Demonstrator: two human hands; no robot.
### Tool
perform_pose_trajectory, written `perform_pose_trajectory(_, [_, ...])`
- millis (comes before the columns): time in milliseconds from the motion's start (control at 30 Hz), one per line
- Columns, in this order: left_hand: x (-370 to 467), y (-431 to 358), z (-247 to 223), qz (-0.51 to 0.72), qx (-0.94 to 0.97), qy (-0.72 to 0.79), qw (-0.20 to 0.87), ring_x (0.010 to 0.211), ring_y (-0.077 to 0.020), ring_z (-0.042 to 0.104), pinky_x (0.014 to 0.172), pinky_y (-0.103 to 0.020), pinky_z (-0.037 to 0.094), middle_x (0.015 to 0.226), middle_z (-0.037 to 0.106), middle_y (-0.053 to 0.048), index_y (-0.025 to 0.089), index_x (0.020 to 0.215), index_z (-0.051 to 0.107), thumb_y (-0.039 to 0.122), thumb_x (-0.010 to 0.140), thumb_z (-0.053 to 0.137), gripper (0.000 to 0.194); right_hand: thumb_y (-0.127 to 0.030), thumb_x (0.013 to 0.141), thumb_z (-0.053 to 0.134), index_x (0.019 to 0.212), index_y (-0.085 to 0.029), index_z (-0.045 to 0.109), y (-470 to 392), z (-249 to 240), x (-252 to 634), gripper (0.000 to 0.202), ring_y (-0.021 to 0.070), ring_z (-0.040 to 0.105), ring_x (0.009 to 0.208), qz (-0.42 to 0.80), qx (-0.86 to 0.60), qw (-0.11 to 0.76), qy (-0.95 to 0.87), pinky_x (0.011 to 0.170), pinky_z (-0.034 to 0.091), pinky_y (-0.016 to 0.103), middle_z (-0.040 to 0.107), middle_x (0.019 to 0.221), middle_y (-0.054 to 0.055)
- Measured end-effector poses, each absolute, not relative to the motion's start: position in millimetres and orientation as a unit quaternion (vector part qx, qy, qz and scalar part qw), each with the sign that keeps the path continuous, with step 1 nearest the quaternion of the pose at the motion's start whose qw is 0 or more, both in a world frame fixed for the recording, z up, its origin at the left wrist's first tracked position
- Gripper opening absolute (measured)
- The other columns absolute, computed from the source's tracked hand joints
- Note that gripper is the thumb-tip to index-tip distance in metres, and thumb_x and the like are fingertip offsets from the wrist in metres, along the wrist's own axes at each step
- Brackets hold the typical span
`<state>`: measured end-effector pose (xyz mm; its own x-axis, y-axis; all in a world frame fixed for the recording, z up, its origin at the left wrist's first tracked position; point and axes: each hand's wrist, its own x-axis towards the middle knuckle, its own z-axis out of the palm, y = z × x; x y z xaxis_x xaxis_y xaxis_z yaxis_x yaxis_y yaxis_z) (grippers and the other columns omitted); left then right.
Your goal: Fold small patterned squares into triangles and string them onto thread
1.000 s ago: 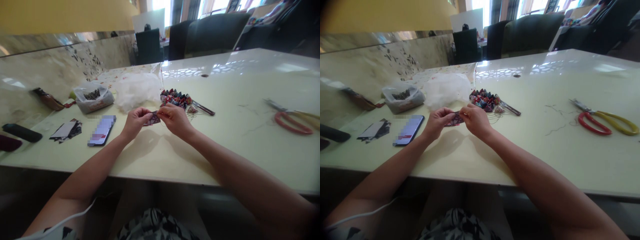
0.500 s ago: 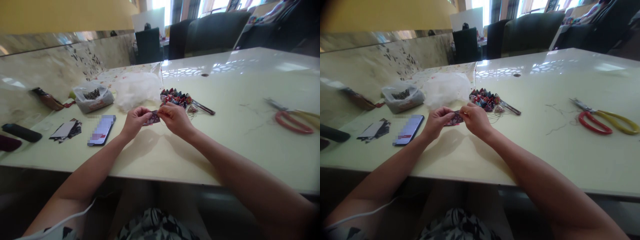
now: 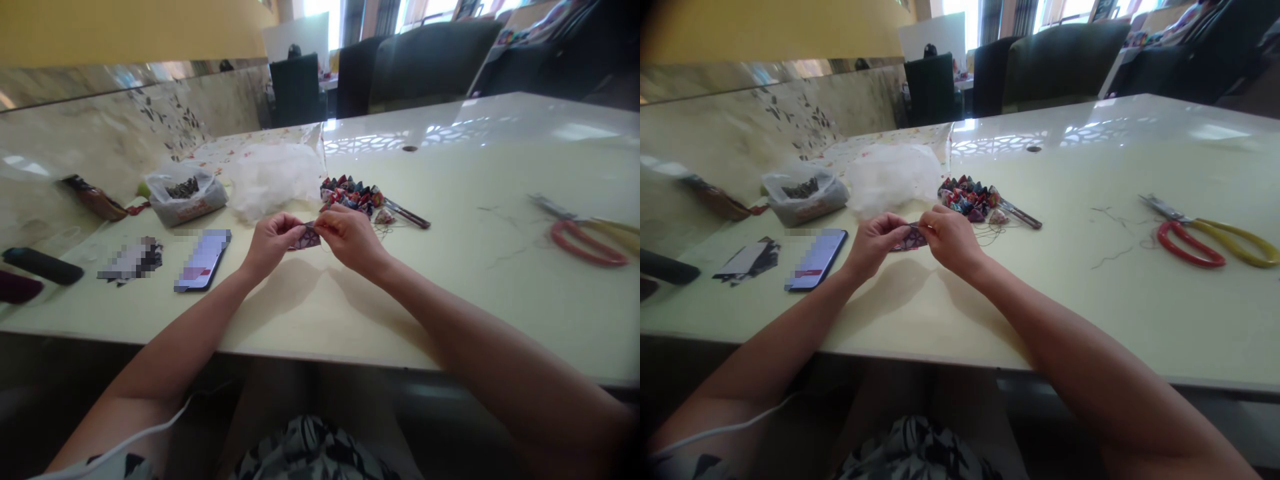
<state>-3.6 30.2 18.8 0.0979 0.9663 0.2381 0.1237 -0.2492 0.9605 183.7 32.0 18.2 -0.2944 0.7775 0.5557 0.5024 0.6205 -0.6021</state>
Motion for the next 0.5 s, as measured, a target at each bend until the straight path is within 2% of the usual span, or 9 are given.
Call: perform_pose_trajectory(500, [-3.6,28.6,18.3,0.502,0.663,0.441,0.337,0.059,-0.0111,0.060,0.057,-0.023,0.050,0.066,0.067,-0.002,0.015,0.074,0.067,0.035,0.073,0.079,0.023,-0.013,0.089,0.056,0.074,-0.017,0.062,31.1,19.6,182.7,0.016,0.0170,0.056,0.076,0.153,-0.398,0.413,-0.805,0.069,0.038,0.029,0.061,0.081,0.006])
